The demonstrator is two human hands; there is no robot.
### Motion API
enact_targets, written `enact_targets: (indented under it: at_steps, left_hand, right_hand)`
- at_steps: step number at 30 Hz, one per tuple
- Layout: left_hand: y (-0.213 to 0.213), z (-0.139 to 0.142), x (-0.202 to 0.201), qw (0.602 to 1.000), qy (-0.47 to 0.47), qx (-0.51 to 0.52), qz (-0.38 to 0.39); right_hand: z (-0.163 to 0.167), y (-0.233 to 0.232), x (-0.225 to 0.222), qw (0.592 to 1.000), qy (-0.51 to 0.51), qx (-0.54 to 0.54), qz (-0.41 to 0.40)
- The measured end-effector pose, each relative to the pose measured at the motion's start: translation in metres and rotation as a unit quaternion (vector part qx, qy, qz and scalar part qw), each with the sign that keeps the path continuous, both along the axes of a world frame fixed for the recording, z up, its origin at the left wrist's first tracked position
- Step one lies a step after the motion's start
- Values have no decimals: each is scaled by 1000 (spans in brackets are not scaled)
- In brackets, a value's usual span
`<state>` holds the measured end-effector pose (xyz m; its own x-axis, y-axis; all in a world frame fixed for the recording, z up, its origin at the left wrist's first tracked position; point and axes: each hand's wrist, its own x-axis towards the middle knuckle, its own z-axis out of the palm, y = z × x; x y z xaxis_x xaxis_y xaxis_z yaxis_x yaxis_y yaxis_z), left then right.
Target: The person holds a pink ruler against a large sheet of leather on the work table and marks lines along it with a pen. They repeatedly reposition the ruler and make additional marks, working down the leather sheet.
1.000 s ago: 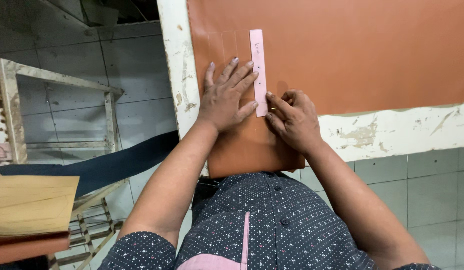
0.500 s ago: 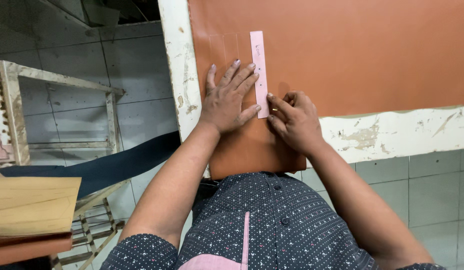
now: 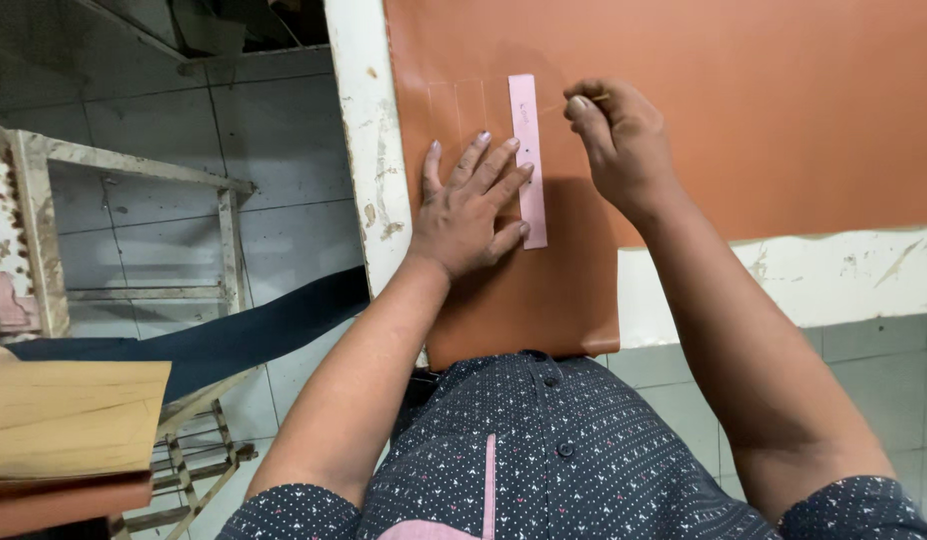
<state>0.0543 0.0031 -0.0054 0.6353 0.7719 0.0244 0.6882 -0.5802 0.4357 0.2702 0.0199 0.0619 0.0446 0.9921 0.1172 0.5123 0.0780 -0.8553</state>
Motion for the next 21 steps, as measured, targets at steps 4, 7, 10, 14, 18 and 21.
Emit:
enact_targets:
  at_steps: [4, 7, 10, 14, 18, 21]
  left_hand:
    - [-1, 2, 0, 1000, 3, -4, 2]
    - [0, 4, 1, 1000, 5, -8, 3]
    - [0, 5, 0, 1000, -2, -6, 6]
    - [-1, 7, 1, 1000, -2, -11, 9]
    - [-2, 8, 1, 1000, -2, -5, 11]
    - [-1, 8, 1, 1000, 4, -12, 11]
  right_hand:
    - [5, 27, -12, 999, 33, -19, 4]
    - [9, 40, -20, 998, 59, -28, 11]
    - [11, 48, -25, 998, 47, -31, 11]
    - [11, 52, -28, 999, 27, -14, 22]
    - [11, 52, -28, 999, -21, -10, 22]
    - [12, 50, -25, 977, -188, 82, 48]
